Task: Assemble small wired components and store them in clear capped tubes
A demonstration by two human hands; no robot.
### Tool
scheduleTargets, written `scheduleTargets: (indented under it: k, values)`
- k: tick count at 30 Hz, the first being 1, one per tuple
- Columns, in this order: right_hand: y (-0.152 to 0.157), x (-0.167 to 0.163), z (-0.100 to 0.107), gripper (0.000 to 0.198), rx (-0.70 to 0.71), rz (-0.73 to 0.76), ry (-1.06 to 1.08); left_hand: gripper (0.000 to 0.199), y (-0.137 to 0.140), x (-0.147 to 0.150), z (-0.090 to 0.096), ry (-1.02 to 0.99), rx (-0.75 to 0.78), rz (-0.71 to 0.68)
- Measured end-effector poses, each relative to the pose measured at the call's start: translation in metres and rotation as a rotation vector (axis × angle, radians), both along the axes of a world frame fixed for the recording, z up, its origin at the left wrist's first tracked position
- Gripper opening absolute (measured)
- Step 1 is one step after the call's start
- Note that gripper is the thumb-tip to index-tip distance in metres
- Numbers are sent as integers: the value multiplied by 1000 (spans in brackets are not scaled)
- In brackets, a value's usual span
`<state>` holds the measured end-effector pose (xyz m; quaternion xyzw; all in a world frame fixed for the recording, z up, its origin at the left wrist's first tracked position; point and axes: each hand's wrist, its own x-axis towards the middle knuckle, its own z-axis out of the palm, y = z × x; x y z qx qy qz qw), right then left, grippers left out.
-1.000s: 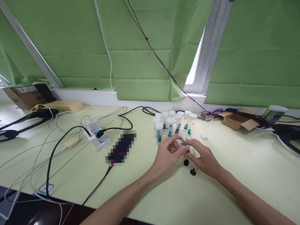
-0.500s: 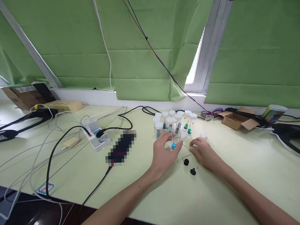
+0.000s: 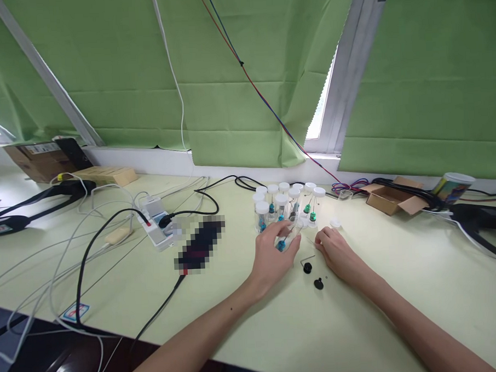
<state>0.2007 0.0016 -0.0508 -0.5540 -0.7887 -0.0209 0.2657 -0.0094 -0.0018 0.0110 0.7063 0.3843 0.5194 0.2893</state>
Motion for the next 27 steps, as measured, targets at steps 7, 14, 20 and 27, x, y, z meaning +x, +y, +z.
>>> scheduleTargets:
  k: [7, 14, 20, 27]
  values:
    - [-5, -5, 10, 17, -47, -29, 9, 25, 5, -1, -4, 125, 66, 47]
    - [-15, -12, 27, 14, 29, -38, 333, 28, 11, -2, -12, 213, 84, 89]
    - [-24, -22, 39, 11, 161, 106, 370, 29, 12, -2, -16, 296, 75, 95]
    - [-26, -25, 43, 13, 257, 160, 350, 30, 9, -2, -17, 337, 85, 39]
